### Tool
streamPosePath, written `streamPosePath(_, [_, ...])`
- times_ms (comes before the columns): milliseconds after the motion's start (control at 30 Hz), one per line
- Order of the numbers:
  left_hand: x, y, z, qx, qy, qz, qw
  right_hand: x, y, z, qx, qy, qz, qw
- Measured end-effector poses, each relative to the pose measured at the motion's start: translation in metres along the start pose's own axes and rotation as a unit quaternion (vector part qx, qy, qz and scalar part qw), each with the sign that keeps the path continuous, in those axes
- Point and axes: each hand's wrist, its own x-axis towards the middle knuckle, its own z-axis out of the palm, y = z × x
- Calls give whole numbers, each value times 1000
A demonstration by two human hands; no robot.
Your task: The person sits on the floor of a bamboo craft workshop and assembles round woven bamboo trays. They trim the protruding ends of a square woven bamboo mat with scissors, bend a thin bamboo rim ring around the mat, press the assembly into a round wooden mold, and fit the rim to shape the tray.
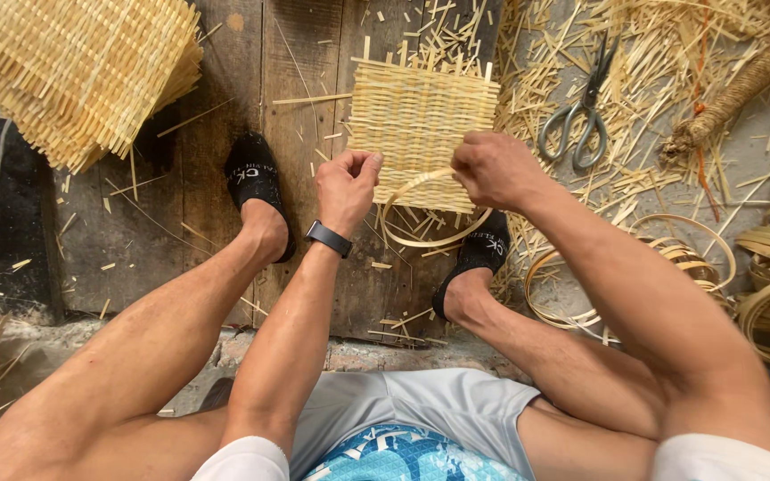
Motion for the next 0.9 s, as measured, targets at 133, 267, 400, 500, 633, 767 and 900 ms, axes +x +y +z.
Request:
streamPosePath(133, [-28, 61, 11, 20, 68, 198, 978, -36, -1, -53, 171, -152, 112, 967])
streamPosePath(267, [-96, 116, 23, -11, -14, 343, 939, -71, -3, -110, 280, -194, 111, 934])
streamPosePath(400, [-127, 144, 37, -66, -93, 235, 965, -101, -11, -140, 344, -125, 110, 924])
streamPosePath(500, [-128, 151, 49, -279, -135, 93, 946, -119, -36, -132, 317, -38, 67, 945])
streamPosePath(633, [-115, 145, 56, -447, -172, -26, 877, -129, -70, -128, 139, 109, -53, 983])
streamPosePath(767, [-87, 133, 36, -427, -285, -66, 855, -125, -77, -144, -76, 353, -179, 915])
streamPosePath(900, [-63, 151, 7, -399, -387, -70, 828, -110, -74, -153, -14, 358, -196, 913])
